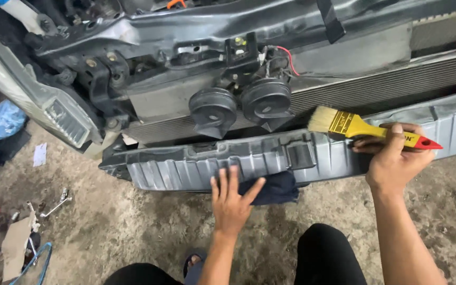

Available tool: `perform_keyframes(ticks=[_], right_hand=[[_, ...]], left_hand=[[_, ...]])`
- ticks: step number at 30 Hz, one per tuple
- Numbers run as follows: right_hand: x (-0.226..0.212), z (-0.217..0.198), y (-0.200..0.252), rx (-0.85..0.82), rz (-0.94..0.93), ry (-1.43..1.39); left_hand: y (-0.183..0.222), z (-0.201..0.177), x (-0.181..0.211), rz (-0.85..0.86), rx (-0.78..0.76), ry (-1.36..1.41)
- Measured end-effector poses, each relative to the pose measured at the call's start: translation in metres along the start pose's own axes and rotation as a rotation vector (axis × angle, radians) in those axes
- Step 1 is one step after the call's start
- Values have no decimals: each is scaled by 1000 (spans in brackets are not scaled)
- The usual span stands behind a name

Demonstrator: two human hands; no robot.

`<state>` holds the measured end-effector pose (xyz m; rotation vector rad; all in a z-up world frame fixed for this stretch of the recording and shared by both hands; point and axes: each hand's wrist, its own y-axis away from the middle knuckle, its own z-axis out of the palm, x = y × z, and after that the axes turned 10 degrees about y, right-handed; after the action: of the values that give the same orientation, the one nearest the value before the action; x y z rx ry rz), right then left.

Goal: The person works under the hood of a car, first connecting a battery terminal and then manipulating a black hose near the engine. They then use a brush and a cloth to clean the front radiator and bumper area.

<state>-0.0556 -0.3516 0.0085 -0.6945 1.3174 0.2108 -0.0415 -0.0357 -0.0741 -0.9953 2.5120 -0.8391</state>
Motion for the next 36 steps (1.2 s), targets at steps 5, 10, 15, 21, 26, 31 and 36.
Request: perform_keyframes(ticks=[5, 10, 15, 21, 26, 31, 36], right_hand=[[10, 0, 0, 15, -34, -38], [1, -2, 0, -16, -22, -34], [3, -5, -2, -43, 13, -50], [-3, -6, -2, -46, -1, -35], [5, -11, -5, -66, 30, -50], [1, -15, -3, -101, 25, -73], [-4, -18, -7, -129, -17, -79]], left_hand=[[-22, 23, 46, -183, -32, 102], [-35, 28, 71, -215, -41, 125], [-1, 18, 15, -370, 187, 91], [-55, -1, 69, -1245, 88, 805], [-43, 35, 80, -53, 96, 129], [-45, -24, -25, 505, -273, -26], [-68, -94, -89, 841, -593, -212]])
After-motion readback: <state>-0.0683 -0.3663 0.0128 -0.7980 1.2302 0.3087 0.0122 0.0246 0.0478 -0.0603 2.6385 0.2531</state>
